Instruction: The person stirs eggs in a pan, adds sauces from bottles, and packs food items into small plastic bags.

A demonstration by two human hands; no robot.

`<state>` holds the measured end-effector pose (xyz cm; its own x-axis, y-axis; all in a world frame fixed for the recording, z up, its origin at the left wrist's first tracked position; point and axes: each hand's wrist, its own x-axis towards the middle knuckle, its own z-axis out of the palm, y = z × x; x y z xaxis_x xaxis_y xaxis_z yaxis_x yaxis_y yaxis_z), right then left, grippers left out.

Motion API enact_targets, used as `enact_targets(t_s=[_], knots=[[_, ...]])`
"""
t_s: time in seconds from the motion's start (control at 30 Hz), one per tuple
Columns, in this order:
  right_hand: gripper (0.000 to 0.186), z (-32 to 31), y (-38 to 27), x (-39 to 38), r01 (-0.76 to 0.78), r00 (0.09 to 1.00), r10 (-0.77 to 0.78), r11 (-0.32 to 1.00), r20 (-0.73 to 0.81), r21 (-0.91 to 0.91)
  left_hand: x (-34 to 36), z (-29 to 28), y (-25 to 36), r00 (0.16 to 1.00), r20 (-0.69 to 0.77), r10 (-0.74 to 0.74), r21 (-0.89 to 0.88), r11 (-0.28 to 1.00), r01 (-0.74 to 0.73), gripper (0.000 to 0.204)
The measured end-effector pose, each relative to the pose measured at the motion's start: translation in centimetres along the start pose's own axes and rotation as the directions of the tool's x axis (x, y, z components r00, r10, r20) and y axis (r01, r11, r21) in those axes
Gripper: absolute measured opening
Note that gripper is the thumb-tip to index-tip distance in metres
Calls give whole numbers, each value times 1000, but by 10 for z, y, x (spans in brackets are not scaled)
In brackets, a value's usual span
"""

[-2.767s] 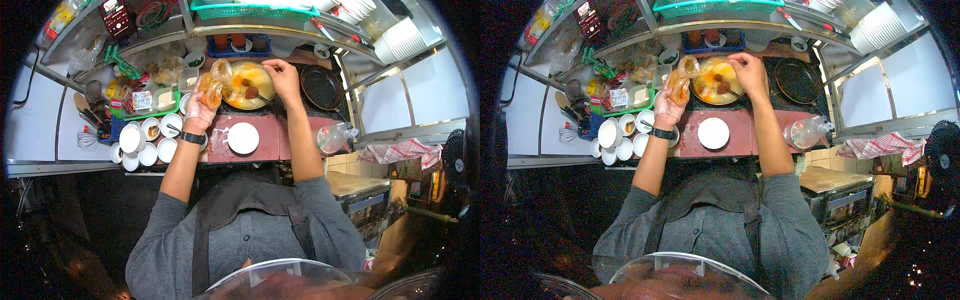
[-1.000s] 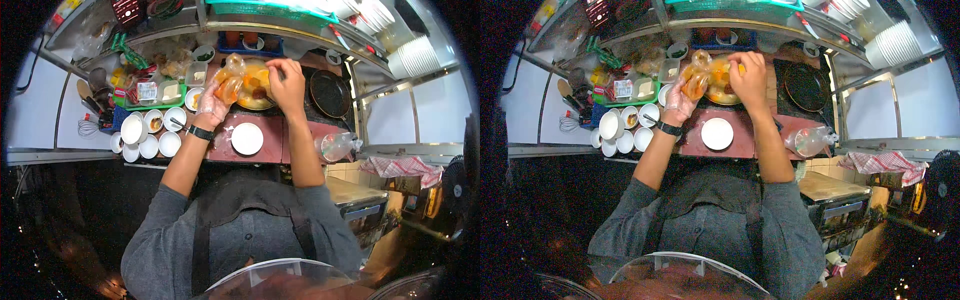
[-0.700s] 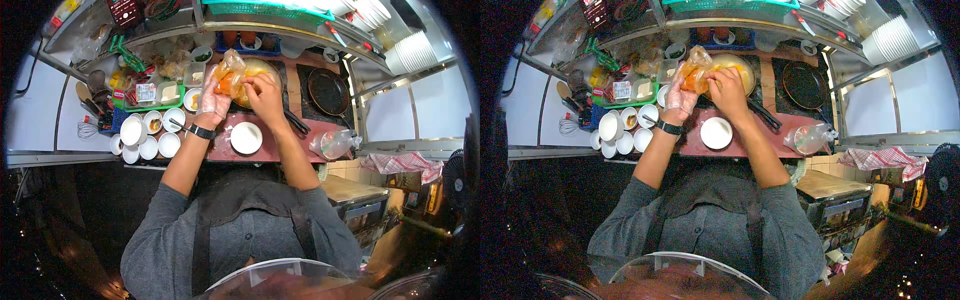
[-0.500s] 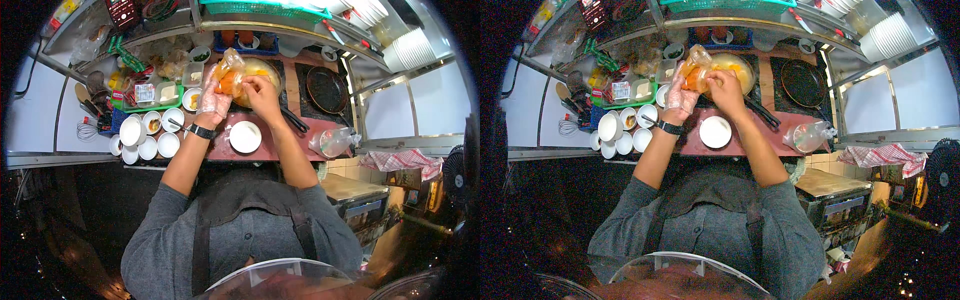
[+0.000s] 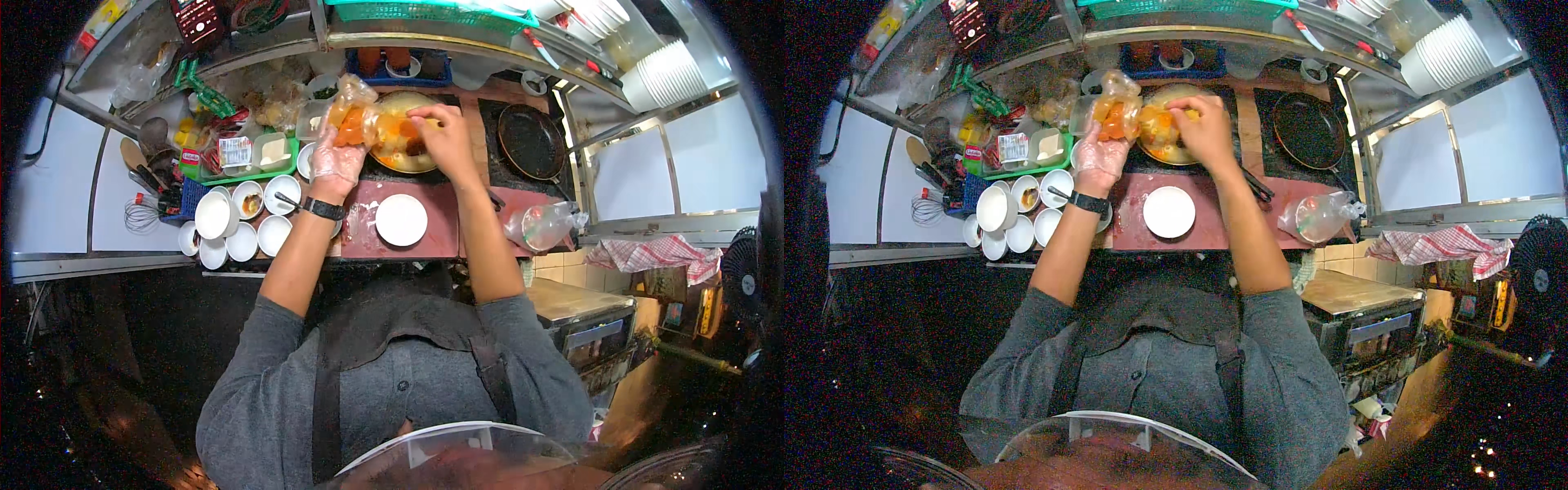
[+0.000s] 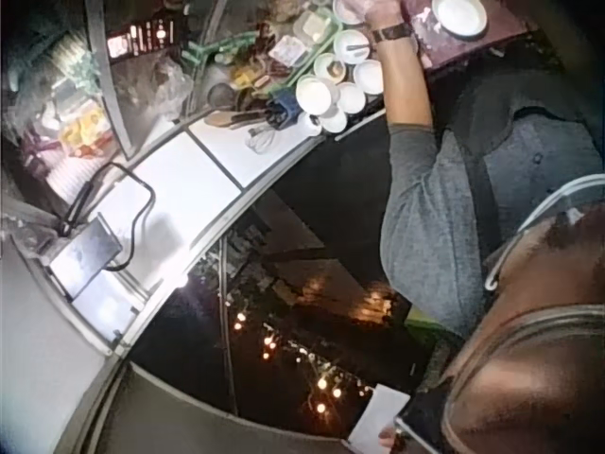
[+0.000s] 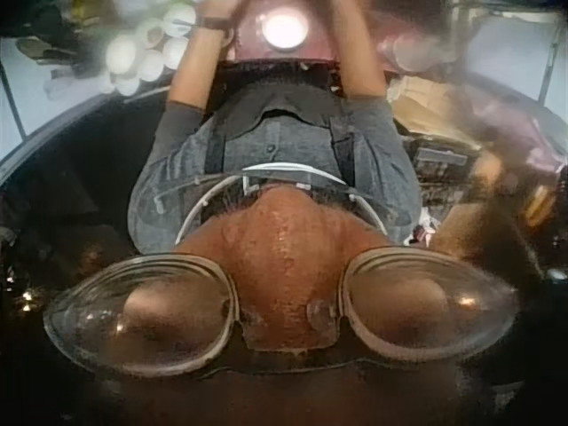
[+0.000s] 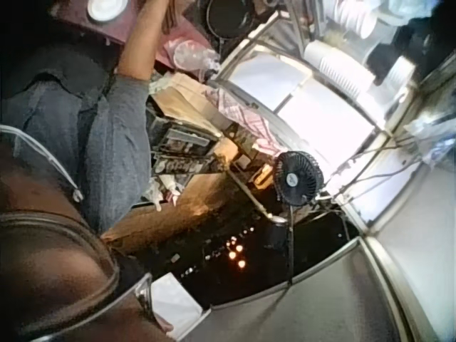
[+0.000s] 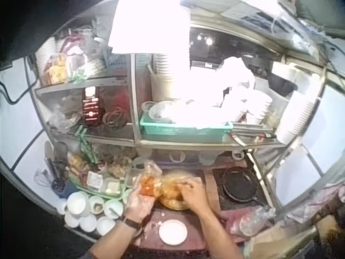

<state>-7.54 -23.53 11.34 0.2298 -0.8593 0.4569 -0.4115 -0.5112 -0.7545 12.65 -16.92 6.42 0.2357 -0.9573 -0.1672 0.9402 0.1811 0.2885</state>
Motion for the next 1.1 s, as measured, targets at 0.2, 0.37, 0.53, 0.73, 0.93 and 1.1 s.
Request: enact_targets(t_s=[0.2, 0.37, 0.53, 0.73, 0.93, 1.1], knots=[[9, 4, -35, 11, 77, 982, -99, 987, -159, -138, -7, -7, 14, 993, 115, 2, 46, 999, -8, 48], [10, 21, -46, 19, -79, 990, 80, 997, -112, 11, -24, -10, 35, 993, 115, -12, 109, 994, -1, 51], [15, 54, -54, 12, -184, 980, 171, 974, 102, 135, -38, 3, 48, 973, 229, 15, 308, 947, -87, 55], [17, 69, -56, 1, -302, 952, 274, 919, 138, 254, -34, -8, 60, 927, 373, -28, 427, 893, -145, 53], [17, 61, -43, -5, -334, 939, 300, 912, 169, 238, -33, -5, 52, 919, 391, -56, 411, 904, -120, 46], [16, 48, -36, -7, -301, 953, 285, 929, 104, 214, -29, 7, 42, 912, 399, -97, 427, 900, -91, 46]])
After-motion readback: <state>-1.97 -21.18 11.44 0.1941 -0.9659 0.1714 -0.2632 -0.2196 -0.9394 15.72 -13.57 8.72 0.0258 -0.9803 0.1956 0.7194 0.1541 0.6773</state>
